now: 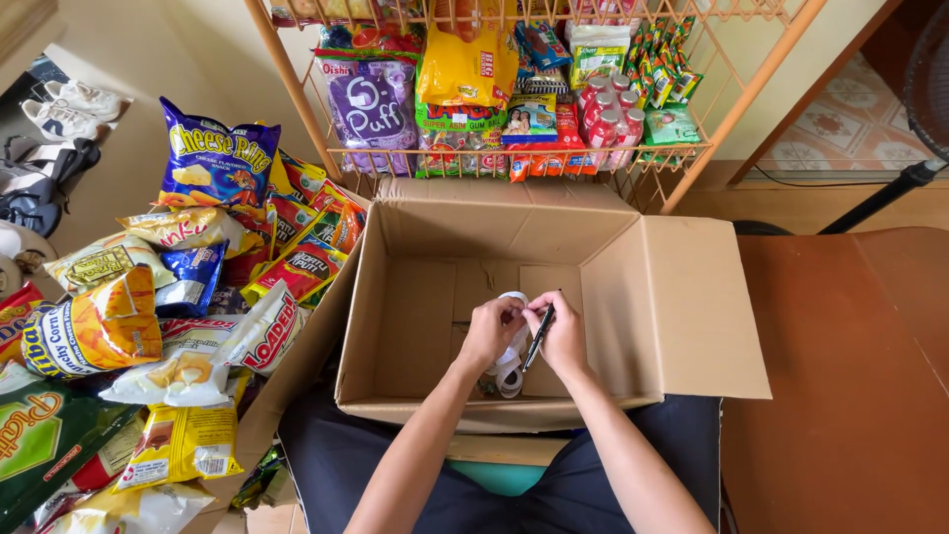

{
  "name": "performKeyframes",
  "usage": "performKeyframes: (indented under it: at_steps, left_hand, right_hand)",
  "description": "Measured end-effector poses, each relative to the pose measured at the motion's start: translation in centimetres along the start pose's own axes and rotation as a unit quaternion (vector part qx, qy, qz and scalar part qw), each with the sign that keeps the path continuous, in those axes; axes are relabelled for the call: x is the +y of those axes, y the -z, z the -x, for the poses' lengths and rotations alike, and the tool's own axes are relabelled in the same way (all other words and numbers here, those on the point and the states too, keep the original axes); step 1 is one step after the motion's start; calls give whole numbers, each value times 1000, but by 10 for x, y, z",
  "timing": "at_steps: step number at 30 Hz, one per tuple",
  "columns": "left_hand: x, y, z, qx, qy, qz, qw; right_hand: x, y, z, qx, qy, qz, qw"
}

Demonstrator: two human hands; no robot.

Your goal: Labeling snack bags with a marker and stocking them onto a wire shelf.

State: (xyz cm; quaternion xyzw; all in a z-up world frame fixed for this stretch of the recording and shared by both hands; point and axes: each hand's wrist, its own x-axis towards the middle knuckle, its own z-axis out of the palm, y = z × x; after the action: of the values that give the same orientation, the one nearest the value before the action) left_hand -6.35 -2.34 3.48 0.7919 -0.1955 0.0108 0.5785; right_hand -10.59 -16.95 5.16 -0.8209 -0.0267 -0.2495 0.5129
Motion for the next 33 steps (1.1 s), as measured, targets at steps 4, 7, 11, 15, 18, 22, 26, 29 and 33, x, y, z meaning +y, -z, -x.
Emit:
performKeyframes:
  at_steps: [4,7,11,15,18,22,26,29,33]
  left_hand:
    - [6,2,1,2,-4,-6,1000]
    - [5,2,0,-6,18,-8,1000]
    - [4,2,1,-29,63,-45,997]
    - [8,2,5,-27,70,-77,994]
    - [1,1,0,-27,10,-87,996]
    - [1,-2,3,-39,-27,-63,997]
    - [1,-3,-3,-51,9,4,999]
    - [-5,-4,-1,-42,36,22,998]
    - [-2,-2,-1,-25,78,38,996]
  right_hand:
    - [-3,1,0,3,-10,15,1000]
    - [0,1,-1,12,-16,19,1000]
    - [19,0,-4,78,-38,46,995]
    - [26,1,-2,135,-62,99,984]
    - [20,1,-7,138,-52,97,984]
    - [11,-2,0,124,-49,100,986]
    - [2,-2,-2,86,35,97,991]
    - [-6,-1,1,51,53,81,994]
    - [-12,2,2,24,39,54,997]
